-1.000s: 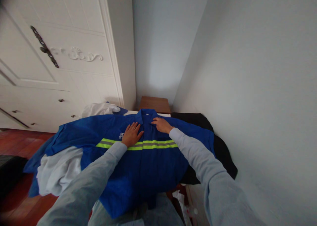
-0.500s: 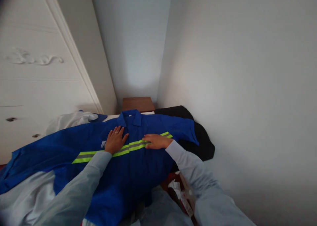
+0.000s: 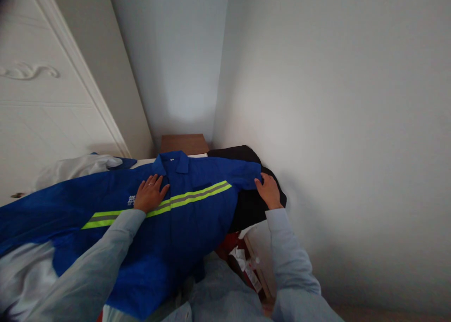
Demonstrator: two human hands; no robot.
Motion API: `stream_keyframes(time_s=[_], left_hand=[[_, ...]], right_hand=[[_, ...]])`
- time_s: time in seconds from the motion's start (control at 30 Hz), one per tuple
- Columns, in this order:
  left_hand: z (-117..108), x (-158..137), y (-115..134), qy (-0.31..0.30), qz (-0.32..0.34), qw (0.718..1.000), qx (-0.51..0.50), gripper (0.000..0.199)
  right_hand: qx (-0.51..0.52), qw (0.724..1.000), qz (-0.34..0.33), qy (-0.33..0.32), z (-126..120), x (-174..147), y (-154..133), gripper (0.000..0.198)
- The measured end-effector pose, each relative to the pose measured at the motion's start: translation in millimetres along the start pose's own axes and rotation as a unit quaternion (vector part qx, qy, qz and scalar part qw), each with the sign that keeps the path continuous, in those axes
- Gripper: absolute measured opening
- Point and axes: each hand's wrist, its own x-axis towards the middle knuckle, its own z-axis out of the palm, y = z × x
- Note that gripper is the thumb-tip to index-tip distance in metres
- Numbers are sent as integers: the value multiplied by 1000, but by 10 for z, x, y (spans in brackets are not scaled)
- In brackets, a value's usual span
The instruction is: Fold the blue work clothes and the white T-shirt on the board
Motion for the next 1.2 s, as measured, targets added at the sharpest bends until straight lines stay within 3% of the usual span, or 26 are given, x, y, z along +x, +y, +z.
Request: stream_keyframes(time_s=[0.1, 0.23, 0.4, 0.57, 0.63, 0.7, 0.8, 0.87, 0.93, 1.07, 1.1, 1.13, 1.2], left_hand=[[-3, 3, -1, -6, -4, 1000, 2, 68], [-17, 7, 3, -11, -7, 1000, 4, 67], [-12, 9, -1, -13, -5, 1000, 7, 66], [5, 16, -9, -7, -6, 1000, 7, 66], [-1, 18, -6, -14, -9, 1000, 5, 66], [-13, 18, -1, -20, -13, 1000, 3, 66], [-28, 14, 8, -22, -18, 1000, -1, 66], [-30, 12, 11, -21, -18, 1000, -3, 65], [-29, 11, 13, -19, -18, 1000, -3, 65], [-28, 8, 12, -19, -18, 1000, -1, 66], [-29, 6, 12, -20, -18, 1000, -1, 66], [-30, 4, 12, -20, -17, 1000, -1, 66], [-34, 0, 12, -17, -16, 1000, 1, 66]], right_hand=[[21, 990, 131, -54, -104, -38, 73, 52], [87, 974, 181, -106, -145, -107, 152, 57], [177, 956, 200, -118, -141, -130, 204, 49], [337, 933, 123, -39, -128, -63, 112, 38], [412, 907, 86, 0, -168, 8, 65, 39], [504, 860, 76, 28, -223, 81, 50, 38], [596, 791, 131, 49, -258, 120, 116, 36], [601, 778, 176, 46, -224, 64, 202, 28], [600, 772, 209, 23, -146, -55, 281, 22], [632, 735, 222, -105, 86, -349, 272, 22], [630, 737, 206, -132, 154, -403, 222, 26], [612, 756, 182, -146, 221, -441, 157, 29], [532, 825, 131, -141, 347, -461, 1, 32]])
